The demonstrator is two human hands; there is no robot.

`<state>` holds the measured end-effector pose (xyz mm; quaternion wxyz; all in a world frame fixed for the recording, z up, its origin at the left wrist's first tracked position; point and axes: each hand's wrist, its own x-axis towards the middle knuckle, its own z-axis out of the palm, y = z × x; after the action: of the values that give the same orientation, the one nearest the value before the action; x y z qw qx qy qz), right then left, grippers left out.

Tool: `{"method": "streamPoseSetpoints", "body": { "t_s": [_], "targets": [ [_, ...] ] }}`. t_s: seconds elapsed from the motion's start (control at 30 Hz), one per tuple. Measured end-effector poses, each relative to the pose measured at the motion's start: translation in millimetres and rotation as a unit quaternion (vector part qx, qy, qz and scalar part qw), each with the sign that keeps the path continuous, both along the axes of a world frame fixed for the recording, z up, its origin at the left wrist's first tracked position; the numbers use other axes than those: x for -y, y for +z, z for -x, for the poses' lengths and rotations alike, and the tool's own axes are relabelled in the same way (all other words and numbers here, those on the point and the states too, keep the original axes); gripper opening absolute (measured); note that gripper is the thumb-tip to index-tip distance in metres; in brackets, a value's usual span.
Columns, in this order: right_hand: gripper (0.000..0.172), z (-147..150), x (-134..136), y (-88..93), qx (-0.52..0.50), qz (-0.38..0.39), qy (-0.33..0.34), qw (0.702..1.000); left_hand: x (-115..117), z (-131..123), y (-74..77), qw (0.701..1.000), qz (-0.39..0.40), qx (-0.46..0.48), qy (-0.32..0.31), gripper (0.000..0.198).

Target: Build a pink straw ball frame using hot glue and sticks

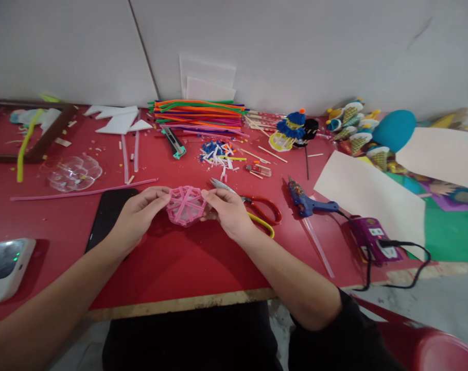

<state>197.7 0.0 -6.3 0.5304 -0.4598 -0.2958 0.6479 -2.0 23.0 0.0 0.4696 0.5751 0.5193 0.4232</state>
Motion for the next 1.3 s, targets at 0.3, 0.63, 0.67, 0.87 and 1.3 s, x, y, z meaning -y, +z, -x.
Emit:
{"method": "streamPoseSetpoints", "body": {
  "t_s": [0.3, 0.63, 0.67, 0.87, 1.3],
  "targets": [
    [0.043, -1.0, 1.8, -2.7, 0.032, -0.028, -0.015, 0.999, 2.5, -0.1, 3.7, 1.000, -0.005, 0.004, -0.009, 0.026],
    [0.041, -3.3, 4.7, 0.0, 0.073, -0.081, -0.002, 0.994, 1.9, -1.0, 7.3, 0.999, -0.026, 0.027, -0.011, 0.027],
    [0.041, -3.6, 4.5, 0.0, 0.083, -0.084, -0.002, 0.993, 1.9, -0.9, 7.8, 0.999, -0.028, 0.028, -0.011, 0.026],
    [0.047, -4.4, 3.8, 0.4, 0.109, -0.085, 0.000, 0.990, 0.9, 0.7, 8.3, 0.999, -0.038, 0.016, -0.022, 0.023],
    [0.025, -5.9, 10.3, 4.6, 0.210, -0.236, -0.081, 0.945, 5.1, 1.6, 1.2, 0.995, -0.067, 0.071, -0.034, 0.035]
  ]
}}
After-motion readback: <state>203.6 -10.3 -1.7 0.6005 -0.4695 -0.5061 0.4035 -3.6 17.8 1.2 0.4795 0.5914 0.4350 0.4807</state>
